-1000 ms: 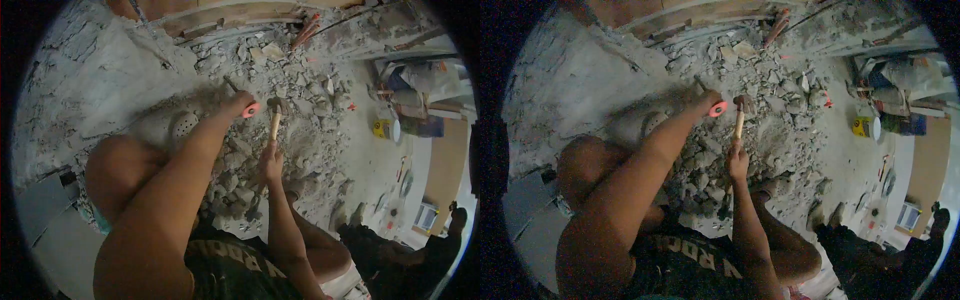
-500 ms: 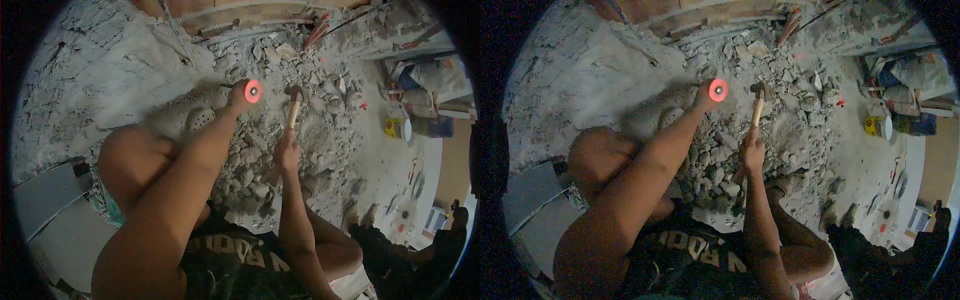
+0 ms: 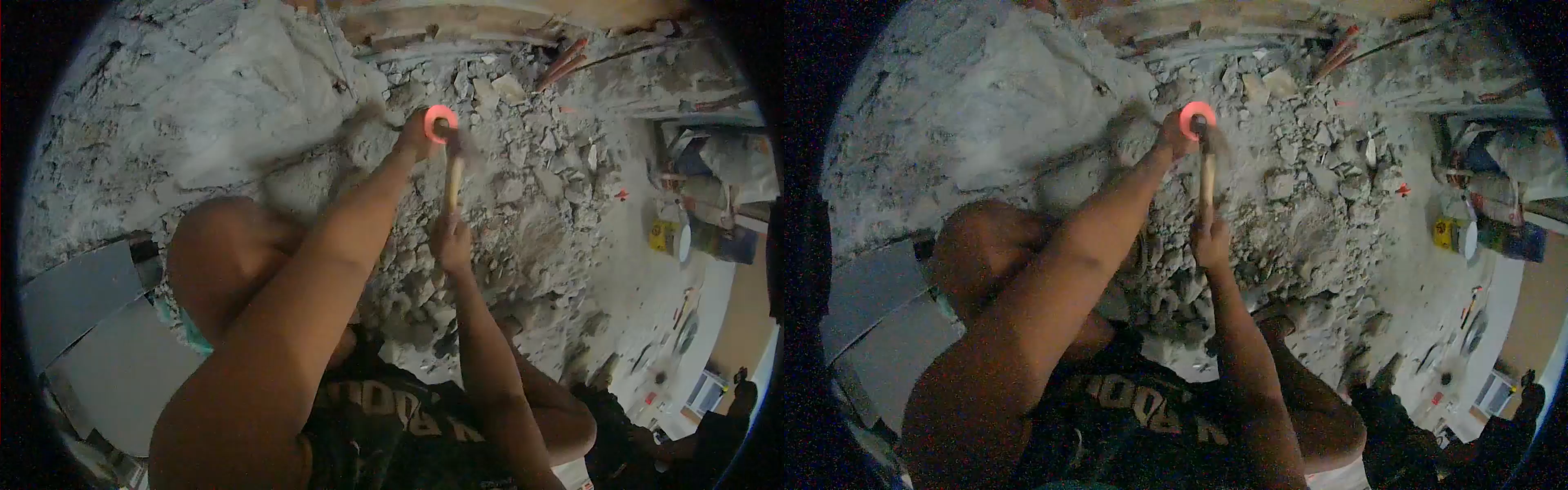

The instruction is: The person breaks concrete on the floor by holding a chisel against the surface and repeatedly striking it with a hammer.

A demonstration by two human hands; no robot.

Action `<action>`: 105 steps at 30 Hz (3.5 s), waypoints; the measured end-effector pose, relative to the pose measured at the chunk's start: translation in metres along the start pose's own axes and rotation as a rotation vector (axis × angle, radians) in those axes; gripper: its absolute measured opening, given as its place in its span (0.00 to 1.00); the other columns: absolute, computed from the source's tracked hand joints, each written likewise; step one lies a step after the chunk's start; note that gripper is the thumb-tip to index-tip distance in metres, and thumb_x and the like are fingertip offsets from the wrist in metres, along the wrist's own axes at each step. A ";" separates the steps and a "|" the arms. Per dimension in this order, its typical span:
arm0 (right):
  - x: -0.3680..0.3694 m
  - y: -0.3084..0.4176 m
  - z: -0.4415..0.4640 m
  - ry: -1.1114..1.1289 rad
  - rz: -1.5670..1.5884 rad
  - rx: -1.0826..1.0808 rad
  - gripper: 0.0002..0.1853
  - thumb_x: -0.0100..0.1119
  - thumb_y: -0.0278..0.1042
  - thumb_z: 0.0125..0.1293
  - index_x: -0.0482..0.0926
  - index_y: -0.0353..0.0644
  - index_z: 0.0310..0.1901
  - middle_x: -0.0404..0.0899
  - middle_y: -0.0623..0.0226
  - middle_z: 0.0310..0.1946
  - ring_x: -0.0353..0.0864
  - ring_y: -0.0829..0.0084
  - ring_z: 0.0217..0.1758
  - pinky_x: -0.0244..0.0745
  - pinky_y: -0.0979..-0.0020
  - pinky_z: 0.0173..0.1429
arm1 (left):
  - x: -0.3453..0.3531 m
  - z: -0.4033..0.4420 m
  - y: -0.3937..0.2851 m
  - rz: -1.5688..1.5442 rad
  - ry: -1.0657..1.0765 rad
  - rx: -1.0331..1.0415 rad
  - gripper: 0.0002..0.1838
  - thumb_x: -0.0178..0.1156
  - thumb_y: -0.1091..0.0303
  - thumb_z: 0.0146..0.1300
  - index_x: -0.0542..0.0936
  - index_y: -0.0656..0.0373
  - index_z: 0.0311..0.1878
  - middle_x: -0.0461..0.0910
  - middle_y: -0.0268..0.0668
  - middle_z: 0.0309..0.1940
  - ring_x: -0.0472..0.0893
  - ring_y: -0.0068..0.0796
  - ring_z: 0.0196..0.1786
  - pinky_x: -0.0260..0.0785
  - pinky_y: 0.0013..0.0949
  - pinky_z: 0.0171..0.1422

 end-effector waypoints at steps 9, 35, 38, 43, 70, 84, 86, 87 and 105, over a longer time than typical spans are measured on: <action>-0.106 0.036 -0.006 -0.367 0.098 -0.110 0.28 0.47 0.65 0.67 0.72 0.42 0.32 0.69 0.73 0.19 0.66 0.76 0.19 0.61 0.71 0.22 | 0.013 -0.019 -0.053 0.375 -0.005 0.238 0.17 0.68 0.71 0.46 0.79 0.59 0.42 0.80 0.45 0.36 0.80 0.43 0.42 0.72 0.38 0.46; -0.075 0.143 -0.033 -0.090 1.272 -0.318 0.42 0.46 0.82 0.53 0.70 0.41 0.38 0.68 0.67 0.23 0.67 0.72 0.23 0.64 0.69 0.24 | 0.026 -0.010 -0.049 0.479 0.026 0.228 0.21 0.69 0.70 0.46 0.78 0.59 0.46 0.81 0.44 0.42 0.80 0.40 0.47 0.73 0.38 0.48; -0.053 0.033 -0.024 -0.293 0.657 0.187 0.36 0.48 0.74 0.59 0.71 0.39 0.40 0.69 0.67 0.23 0.68 0.74 0.23 0.64 0.73 0.22 | 0.037 -0.013 -0.018 0.246 0.133 0.301 0.19 0.69 0.72 0.46 0.78 0.59 0.44 0.79 0.43 0.45 0.80 0.42 0.48 0.72 0.40 0.49; -0.050 0.045 -0.024 -0.344 0.861 0.104 0.32 0.51 0.67 0.61 0.72 0.37 0.39 0.69 0.68 0.20 0.69 0.75 0.18 0.65 0.74 0.20 | 0.022 -0.026 -0.038 0.377 0.038 0.247 0.18 0.69 0.72 0.46 0.78 0.60 0.43 0.80 0.43 0.43 0.80 0.38 0.47 0.72 0.39 0.48; -0.102 0.104 -0.052 -0.296 0.492 0.001 0.30 0.49 0.68 0.62 0.70 0.41 0.36 0.69 0.72 0.23 0.69 0.75 0.23 0.66 0.72 0.24 | 0.020 -0.039 -0.043 0.346 0.015 0.262 0.23 0.72 0.69 0.41 0.78 0.58 0.44 0.79 0.42 0.41 0.80 0.40 0.45 0.72 0.37 0.47; -0.064 0.003 -0.046 -0.252 0.438 0.125 0.29 0.44 0.64 0.68 0.71 0.41 0.29 0.67 0.73 0.16 0.63 0.79 0.17 0.57 0.74 0.20 | 0.050 -0.053 0.001 0.105 0.239 0.016 0.12 0.65 0.73 0.50 0.78 0.58 0.40 0.77 0.40 0.38 0.78 0.37 0.43 0.71 0.39 0.46; -0.094 0.057 -0.046 -0.300 0.862 0.025 0.33 0.44 0.71 0.64 0.70 0.41 0.32 0.68 0.70 0.19 0.65 0.76 0.19 0.59 0.73 0.23 | 0.047 -0.051 -0.030 0.514 0.256 0.138 0.19 0.70 0.74 0.43 0.78 0.59 0.42 0.79 0.43 0.41 0.79 0.40 0.45 0.71 0.38 0.49; -0.102 0.072 -0.048 -0.274 1.131 0.009 0.34 0.45 0.73 0.62 0.70 0.41 0.33 0.68 0.69 0.19 0.66 0.75 0.20 0.60 0.73 0.22 | 0.046 -0.046 -0.026 0.522 0.256 0.129 0.19 0.70 0.74 0.43 0.78 0.59 0.42 0.79 0.43 0.41 0.79 0.40 0.45 0.71 0.38 0.49; -0.115 0.067 -0.044 -0.339 0.705 -0.232 0.17 0.51 0.47 0.71 0.69 0.40 0.33 0.69 0.71 0.20 0.67 0.79 0.20 0.63 0.75 0.21 | 0.045 -0.031 -0.005 0.506 0.257 0.111 0.26 0.73 0.69 0.41 0.78 0.58 0.47 0.81 0.43 0.40 0.80 0.40 0.47 0.72 0.38 0.53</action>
Point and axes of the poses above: each hand's wrist, its own z-axis towards the middle knuckle, its own x-axis out of the palm, y = z × x, the point moved 10 cm from there along z, towards the middle knuckle
